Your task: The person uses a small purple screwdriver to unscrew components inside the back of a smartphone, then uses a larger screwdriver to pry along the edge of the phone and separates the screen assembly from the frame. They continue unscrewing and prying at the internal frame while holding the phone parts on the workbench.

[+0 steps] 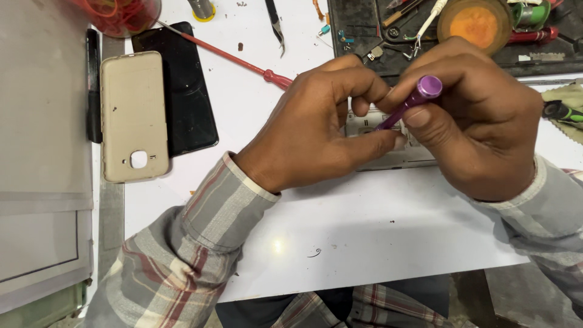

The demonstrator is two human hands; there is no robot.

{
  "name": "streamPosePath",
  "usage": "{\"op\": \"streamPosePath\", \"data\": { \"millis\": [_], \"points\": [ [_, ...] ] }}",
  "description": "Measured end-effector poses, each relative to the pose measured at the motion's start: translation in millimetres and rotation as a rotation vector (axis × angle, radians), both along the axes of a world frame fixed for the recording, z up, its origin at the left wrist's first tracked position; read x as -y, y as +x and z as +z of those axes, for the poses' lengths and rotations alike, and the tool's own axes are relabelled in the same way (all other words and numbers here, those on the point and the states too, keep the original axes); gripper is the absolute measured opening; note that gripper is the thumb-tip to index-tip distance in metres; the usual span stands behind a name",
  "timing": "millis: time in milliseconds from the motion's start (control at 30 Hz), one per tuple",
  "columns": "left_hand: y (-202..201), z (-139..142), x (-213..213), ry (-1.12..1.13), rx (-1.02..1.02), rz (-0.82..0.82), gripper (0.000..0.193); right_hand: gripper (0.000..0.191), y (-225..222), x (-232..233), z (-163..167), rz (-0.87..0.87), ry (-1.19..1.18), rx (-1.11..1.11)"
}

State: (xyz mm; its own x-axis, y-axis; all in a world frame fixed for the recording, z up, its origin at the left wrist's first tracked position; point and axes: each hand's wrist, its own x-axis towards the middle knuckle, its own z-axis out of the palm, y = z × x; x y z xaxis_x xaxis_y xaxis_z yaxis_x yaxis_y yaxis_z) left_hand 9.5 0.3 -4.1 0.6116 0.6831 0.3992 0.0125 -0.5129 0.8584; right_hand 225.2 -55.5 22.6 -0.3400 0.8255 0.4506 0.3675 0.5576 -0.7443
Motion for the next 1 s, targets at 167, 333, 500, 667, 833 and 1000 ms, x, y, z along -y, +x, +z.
{"op": "streamPosePath", "data": {
  "millis": [167, 333, 500, 667, 833, 1000],
  "points": [
    [-0.8, -4.0, -0.4, -0.063, 0.035, -0.094, 0.021, 0.020, 0.5, 3.2, 7.4, 0.016, -0.014, 0.073],
    [2.8, -2.1, 1.1, -0.011, -0.043, 0.022, 0.024, 0.027, -3.5, 1.0, 1.0, 0.061, -0.051, -0.124],
    [2.1, 0.2, 1.1, 0.086, 0.039, 0.012, 0.029, 0.019, -3.0, 1.5, 1.6, -0.022, -0.085, -0.085],
    [0.9, -1.6, 1.3, -0.108, 0.030, -0.084, 0.019, 0.024, -0.7, 4.4, 7.8, 0.010, -0.078, -0.014],
    [2.6, -0.4, 1.4, 0.013, -0.037, 0.019, 0.022, 0.029, -2.3, 1.2, 4.0, 0.006, 0.012, -0.011],
    [2.9, 2.0, 3.0, 0.054, 0.018, 0.012, 0.026, 0.025, -7.1, -1.1, 2.6, 0.023, -0.035, -0.111]
  ]
}}
